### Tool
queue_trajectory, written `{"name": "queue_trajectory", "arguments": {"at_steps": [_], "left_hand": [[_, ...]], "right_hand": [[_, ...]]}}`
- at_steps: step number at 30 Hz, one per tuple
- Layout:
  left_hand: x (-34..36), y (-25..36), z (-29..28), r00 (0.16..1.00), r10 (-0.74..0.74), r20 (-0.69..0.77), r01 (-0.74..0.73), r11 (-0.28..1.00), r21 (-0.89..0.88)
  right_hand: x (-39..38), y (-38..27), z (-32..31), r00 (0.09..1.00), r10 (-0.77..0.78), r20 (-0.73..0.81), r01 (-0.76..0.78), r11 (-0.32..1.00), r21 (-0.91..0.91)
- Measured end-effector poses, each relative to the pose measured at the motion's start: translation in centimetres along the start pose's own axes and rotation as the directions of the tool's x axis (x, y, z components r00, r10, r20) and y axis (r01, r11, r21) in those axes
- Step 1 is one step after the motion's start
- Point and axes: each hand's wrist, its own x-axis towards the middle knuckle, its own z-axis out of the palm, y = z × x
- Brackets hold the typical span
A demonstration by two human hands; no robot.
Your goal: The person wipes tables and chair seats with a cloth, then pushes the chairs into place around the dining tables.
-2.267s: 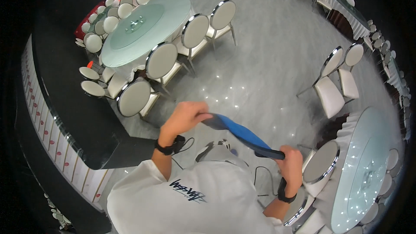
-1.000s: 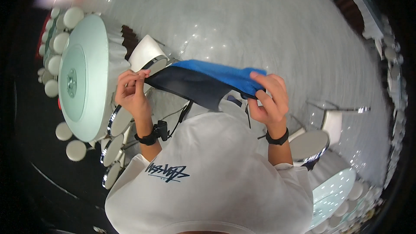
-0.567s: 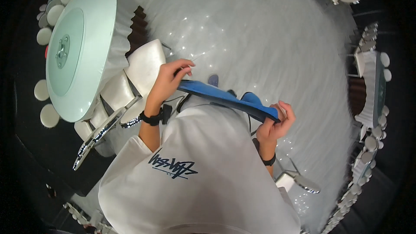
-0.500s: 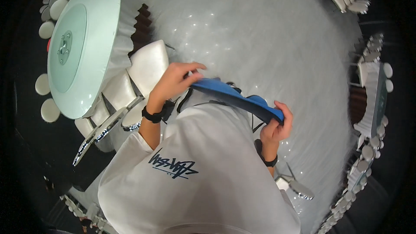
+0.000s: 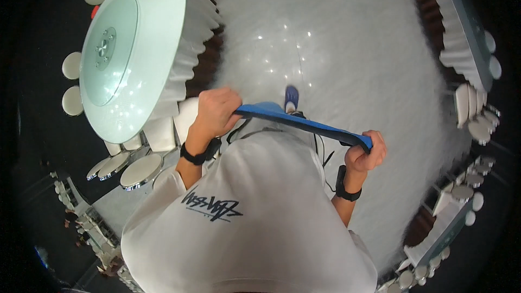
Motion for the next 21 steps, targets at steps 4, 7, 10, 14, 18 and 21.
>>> {"name": "queue_trajectory", "arguments": {"at_steps": [4, 7, 10, 14, 18, 21], "left_hand": [[7.0, -5.7, -1.7, 0.946, -0.132, -0.295, 0.132, 0.991, -0.022], [12.0, -10.3, -2.1, 0.805, -0.394, -0.443, 0.291, 0.914, -0.284], [17.8, -14.2, -2.1, 0.567, -0.733, -0.376, 0.338, 0.623, -0.705], [26.0, -24.6, 0.7, 0.490, -0.840, -0.232, 0.039, 0.287, -0.957], [36.6, -34.0, -0.1, 0.648, -0.759, 0.068, -0.034, -0.118, -0.992], [45.4, -39.1, -2.9, 0.710, -0.697, 0.101, -0.018, -0.161, -0.987]], "right_hand": [[10.9, 5.4, 10.5, 0.991, -0.111, 0.075, 0.089, 0.963, 0.254], [19.7, 5.8, 18.2, 0.969, -0.199, 0.147, 0.135, 0.924, 0.357], [26.3, 5.2, 26.9, 0.966, -0.238, 0.102, 0.161, 0.861, 0.482], [31.5, 8.7, 37.3, 0.897, 0.051, 0.439, -0.349, 0.692, 0.632], [35.5, 13.9, 46.6, 0.626, 0.267, 0.733, -0.780, 0.208, 0.590], [41.3, 15.6, 51.3, 0.644, 0.272, 0.715, -0.749, 0.034, 0.662]]}}
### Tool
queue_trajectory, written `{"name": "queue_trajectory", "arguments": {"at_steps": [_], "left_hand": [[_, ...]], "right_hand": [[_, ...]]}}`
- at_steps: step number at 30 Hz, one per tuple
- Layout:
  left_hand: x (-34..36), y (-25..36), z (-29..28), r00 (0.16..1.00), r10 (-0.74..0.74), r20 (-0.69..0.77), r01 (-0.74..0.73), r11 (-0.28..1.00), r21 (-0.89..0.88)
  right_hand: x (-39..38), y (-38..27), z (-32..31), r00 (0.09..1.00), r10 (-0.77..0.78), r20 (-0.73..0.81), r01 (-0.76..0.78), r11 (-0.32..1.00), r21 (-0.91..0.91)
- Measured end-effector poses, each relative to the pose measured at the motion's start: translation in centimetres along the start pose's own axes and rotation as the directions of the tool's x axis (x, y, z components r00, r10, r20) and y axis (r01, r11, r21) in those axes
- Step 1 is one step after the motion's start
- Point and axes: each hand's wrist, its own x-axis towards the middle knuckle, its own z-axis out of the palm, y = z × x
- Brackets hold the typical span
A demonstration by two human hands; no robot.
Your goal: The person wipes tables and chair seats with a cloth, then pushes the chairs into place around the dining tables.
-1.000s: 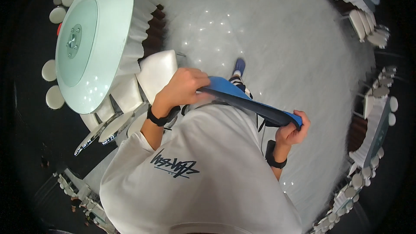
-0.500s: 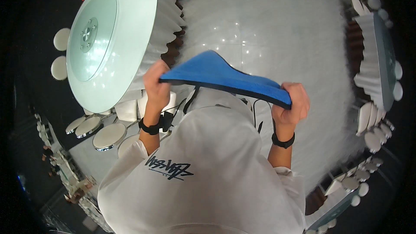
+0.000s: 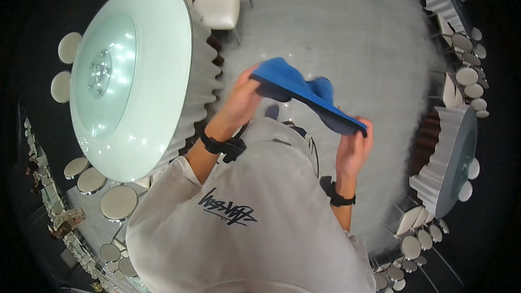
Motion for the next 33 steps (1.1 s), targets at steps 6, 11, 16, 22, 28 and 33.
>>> {"name": "queue_trajectory", "arguments": {"at_steps": [6, 11, 16, 22, 28, 33], "left_hand": [[16.7, 3.9, 1.7, 0.992, -0.070, 0.108, 0.097, 0.957, -0.272], [30.8, 7.4, -1.8, 0.989, -0.032, 0.142, 0.092, 0.894, -0.438], [42.8, 16.7, -2.6, 0.991, -0.017, -0.129, -0.046, 0.881, -0.471], [54.3, 25.4, -6.4, 0.941, 0.092, -0.325, -0.259, 0.815, -0.519], [70.0, 31.4, -12.9, 0.927, 0.322, -0.189, -0.374, 0.788, -0.489], [87.2, 37.7, -17.9, 0.659, 0.333, -0.674, -0.258, 0.942, 0.213]], "right_hand": [[16.4, -0.4, 2.8, 1.000, 0.002, 0.019, -0.002, 1.000, 0.005], [31.7, 7.1, 3.7, 0.980, -0.018, 0.198, 0.057, 0.979, -0.196], [51.5, 9.6, 11.2, 0.820, 0.010, 0.572, 0.310, 0.833, -0.459], [70.2, 9.3, 23.1, 0.403, -0.146, 0.903, 0.430, 0.902, -0.046], [87.4, 14.6, 28.5, 0.306, -0.129, 0.943, 0.544, 0.837, -0.062], [104.7, 19.1, 27.6, 0.846, -0.042, 0.531, 0.362, 0.777, -0.515]]}}
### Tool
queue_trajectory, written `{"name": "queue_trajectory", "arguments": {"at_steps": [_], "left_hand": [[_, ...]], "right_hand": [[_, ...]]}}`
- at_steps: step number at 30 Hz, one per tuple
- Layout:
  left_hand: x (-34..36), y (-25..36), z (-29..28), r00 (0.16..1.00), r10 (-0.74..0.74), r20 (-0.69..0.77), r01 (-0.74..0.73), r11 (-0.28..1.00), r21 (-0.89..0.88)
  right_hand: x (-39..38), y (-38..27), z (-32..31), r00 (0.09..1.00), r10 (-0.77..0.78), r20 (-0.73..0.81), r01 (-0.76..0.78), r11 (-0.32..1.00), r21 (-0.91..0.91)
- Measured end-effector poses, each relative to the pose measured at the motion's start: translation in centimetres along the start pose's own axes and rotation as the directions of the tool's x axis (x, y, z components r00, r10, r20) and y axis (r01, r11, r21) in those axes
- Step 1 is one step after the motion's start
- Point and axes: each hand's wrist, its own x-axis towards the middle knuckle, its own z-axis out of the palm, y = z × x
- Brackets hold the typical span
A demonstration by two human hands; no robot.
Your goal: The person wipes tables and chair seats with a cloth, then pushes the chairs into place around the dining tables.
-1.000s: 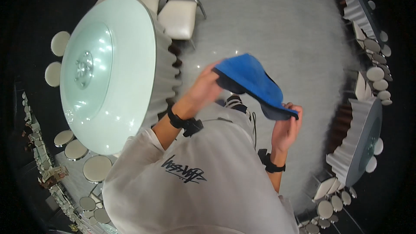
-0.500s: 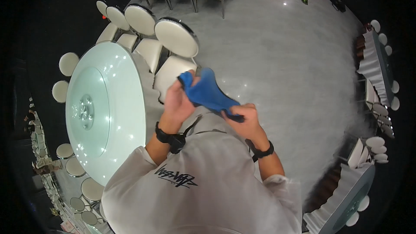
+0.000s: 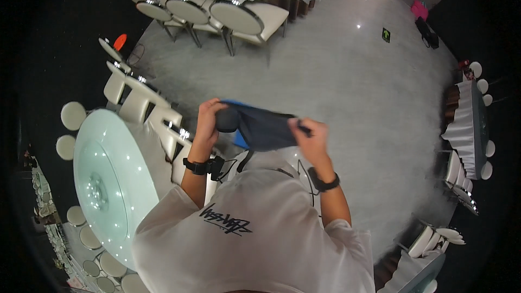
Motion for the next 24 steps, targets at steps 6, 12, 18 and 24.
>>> {"name": "queue_trajectory", "arguments": {"at_steps": [6, 12, 18, 24], "left_hand": [[10.8, 1.8, 16.6, 0.536, 0.422, 0.731, -0.843, 0.225, 0.489], [24.9, 2.4, 29.4, 0.472, 0.377, 0.797, -0.873, 0.327, 0.362], [40.2, 3.7, 36.6, 0.519, 0.243, 0.819, -0.853, 0.099, 0.512], [50.7, 7.6, 41.5, 0.788, 0.269, 0.554, -0.616, 0.374, 0.693]], "right_hand": [[11.4, 5.1, -10.7, 0.913, 0.025, -0.407, -0.127, 0.966, -0.225], [25.0, 12.4, -16.4, 0.896, -0.131, -0.425, 0.033, 0.973, -0.230], [41.8, 22.7, -18.9, 0.949, 0.156, -0.273, -0.226, 0.943, -0.243], [63.4, 25.1, -21.3, 0.991, -0.108, 0.079, 0.126, 0.953, -0.276]]}}
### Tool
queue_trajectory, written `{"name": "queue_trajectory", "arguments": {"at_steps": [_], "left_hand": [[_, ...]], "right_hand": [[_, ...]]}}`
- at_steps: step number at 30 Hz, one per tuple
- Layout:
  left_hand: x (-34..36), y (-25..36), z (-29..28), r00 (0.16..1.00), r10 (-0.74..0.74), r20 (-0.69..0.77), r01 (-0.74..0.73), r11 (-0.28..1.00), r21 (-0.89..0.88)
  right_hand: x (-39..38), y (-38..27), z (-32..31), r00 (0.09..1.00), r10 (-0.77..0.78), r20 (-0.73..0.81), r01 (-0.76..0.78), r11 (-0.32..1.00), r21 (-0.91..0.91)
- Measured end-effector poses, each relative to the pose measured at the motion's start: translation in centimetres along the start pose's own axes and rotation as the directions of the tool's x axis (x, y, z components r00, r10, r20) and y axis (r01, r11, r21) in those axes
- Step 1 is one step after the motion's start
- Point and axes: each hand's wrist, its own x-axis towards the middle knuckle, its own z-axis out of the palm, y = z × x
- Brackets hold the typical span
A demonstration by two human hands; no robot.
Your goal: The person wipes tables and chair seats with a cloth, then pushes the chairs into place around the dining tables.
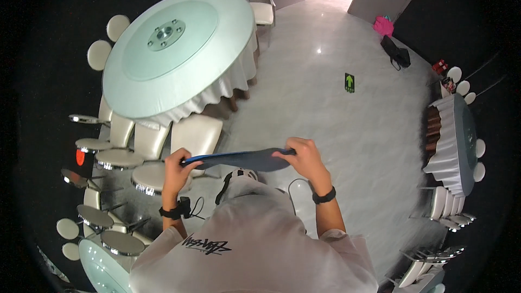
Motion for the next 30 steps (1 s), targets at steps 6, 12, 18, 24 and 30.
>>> {"name": "queue_trajectory", "arguments": {"at_steps": [6, 12, 18, 24, 30], "left_hand": [[14.6, -5.9, 5.8, 0.984, -0.156, -0.083, 0.142, 0.977, -0.159], [33.5, -6.5, 14.7, 0.987, -0.150, -0.056, 0.130, 0.954, -0.271], [52.8, -0.8, 20.3, 0.945, 0.213, 0.249, -0.154, 0.959, -0.237], [68.5, -1.1, 26.7, 0.880, 0.327, 0.343, -0.275, 0.942, -0.192], [80.6, -1.7, 34.6, 0.989, 0.073, 0.132, -0.033, 0.958, -0.285]], "right_hand": [[14.2, 8.9, 2.3, 0.988, 0.138, 0.071, -0.154, 0.928, 0.340], [24.2, 20.7, 3.1, 0.889, 0.457, -0.035, -0.409, 0.825, 0.391], [32.2, 27.0, -4.7, 0.739, 0.638, -0.215, -0.415, 0.684, 0.600], [42.2, 35.9, -8.0, 0.760, 0.536, -0.368, -0.390, 0.829, 0.401], [56.8, 48.0, -9.2, 0.753, 0.458, -0.472, -0.243, 0.861, 0.447]]}}
